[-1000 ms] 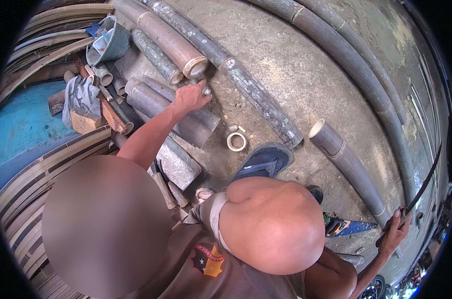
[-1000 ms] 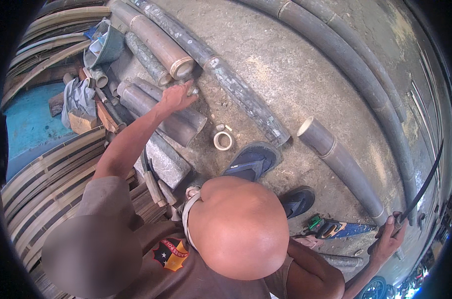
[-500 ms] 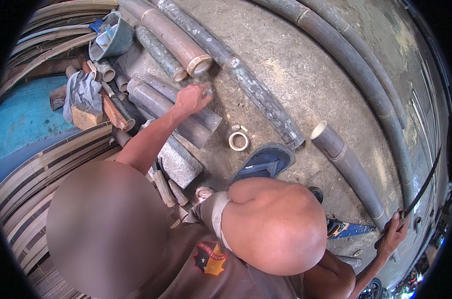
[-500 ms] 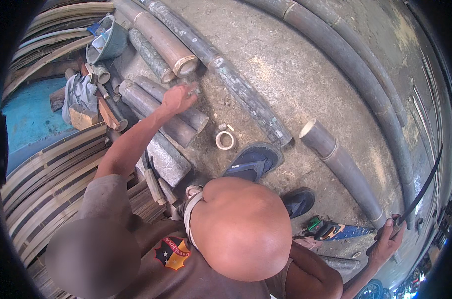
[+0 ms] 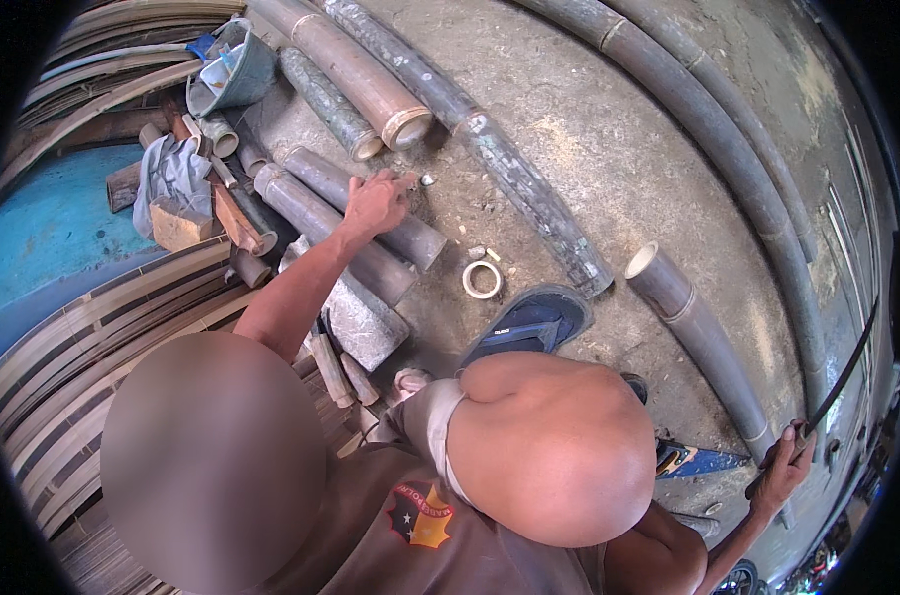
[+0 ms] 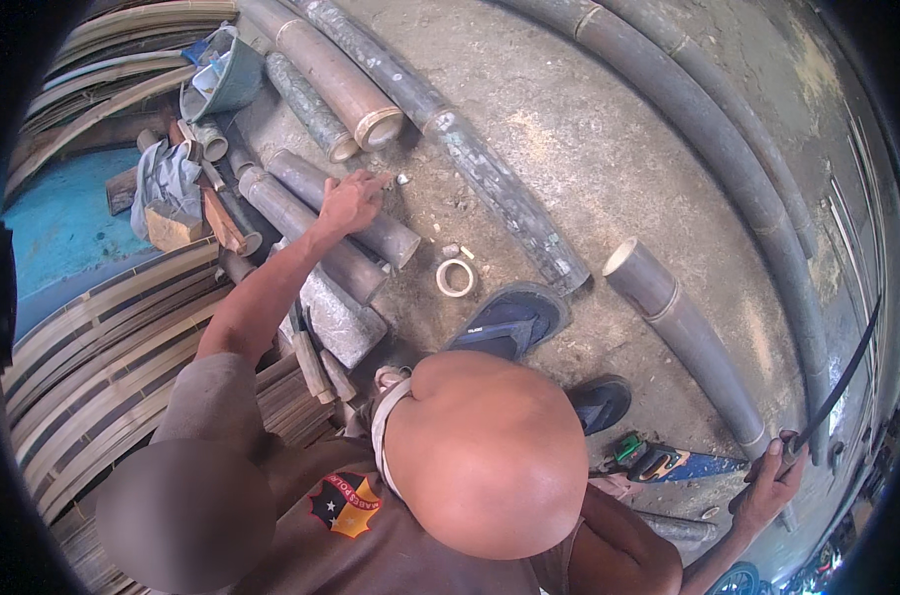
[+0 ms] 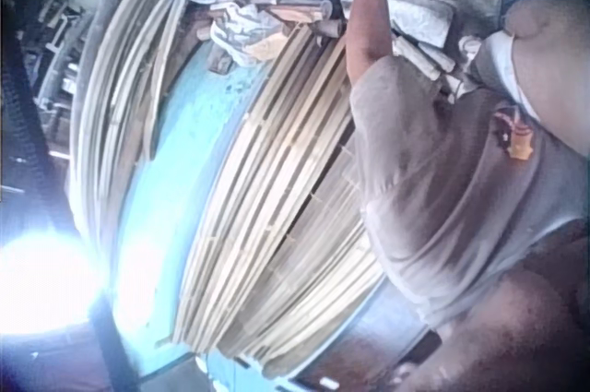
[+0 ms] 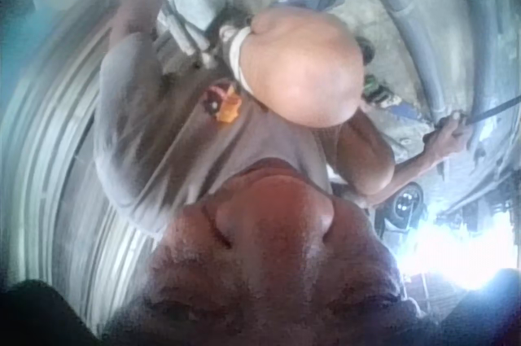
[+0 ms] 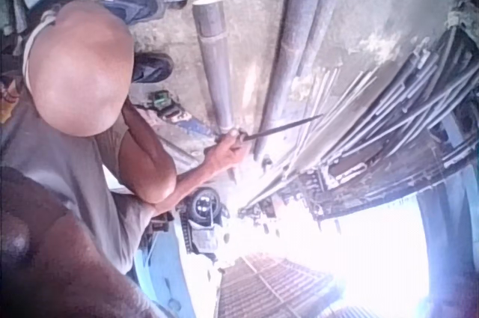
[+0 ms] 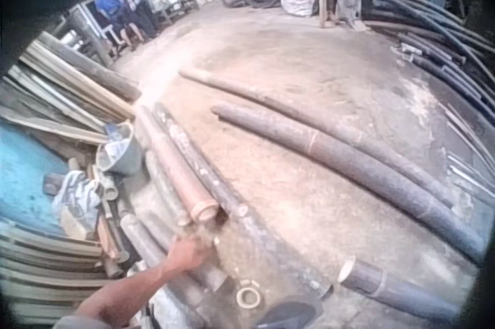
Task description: The person smooths the surface of several bamboo poles using a hand saw, rotating each pole to work around its circumference. The person handles multiple poles one at a time, placing each smoothed pole aside after finishing.
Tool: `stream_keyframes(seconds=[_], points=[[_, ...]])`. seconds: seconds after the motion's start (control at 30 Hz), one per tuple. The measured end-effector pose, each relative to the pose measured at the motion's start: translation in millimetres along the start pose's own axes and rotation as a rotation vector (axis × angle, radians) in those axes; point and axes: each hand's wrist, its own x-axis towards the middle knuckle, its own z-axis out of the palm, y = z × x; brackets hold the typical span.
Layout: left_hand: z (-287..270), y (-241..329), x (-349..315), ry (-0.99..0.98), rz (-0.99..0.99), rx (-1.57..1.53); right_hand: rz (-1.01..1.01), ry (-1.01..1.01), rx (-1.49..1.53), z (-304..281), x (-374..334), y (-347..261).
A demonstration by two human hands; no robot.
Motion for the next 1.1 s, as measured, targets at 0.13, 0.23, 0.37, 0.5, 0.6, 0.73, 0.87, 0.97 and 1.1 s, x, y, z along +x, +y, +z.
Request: stream_keyframes(seconds=[0.13, 0.23, 0.37, 0.5, 0.6, 0.73, 0.87, 0.97, 1.1], points=[[11.1, 7.2, -2.6, -0.123, -0.157, 0.236, 0.006, -0.028, -0.018, -1.3, -0.6, -5.0], [13.8, 18.8, -7.2, -0.111, -0.078, 0.155, 0.005, -0.022, -0.034, 1.1, 0.0, -6.2], [33.0, -2.4, -9.9, 0.195, -0.110, -0.045, -0.010, -0.026, -0.028, 3.1, 0.2, -7.5], [27.8, 12.9, -12.3, 0.100, -0.061, 0.145, 0.004, -0.041, -0.024, 2.4, 0.3, -9.5], [22.5, 20.7, -13.8, 0.027, -0.039, 0.171, 0.008, -0.045, -0.015, 0.4, -0.4, -11.0], [31.0, 5.7, -15.6, 0.192, -0.052, -0.022, 0.039, -0.050, 0.010, 1.4, 1.9, -8.1], [30.7, 17.0, -20.0, 0.081, -0.006, 0.062, 0.051, -0.033, -0.037, 1.1, 1.6, -5.1], [22.6, 53.8, -19.8, -0.030, -0.076, -0.236, 0.046, -0.040, -0.072, 4.9, 1.1, -20.6], [21.5, 76.8, -18.0, -0.155, 0.006, 0.015, 0.004, -0.070, -0.065, 1.7, 5.5, -5.8]])
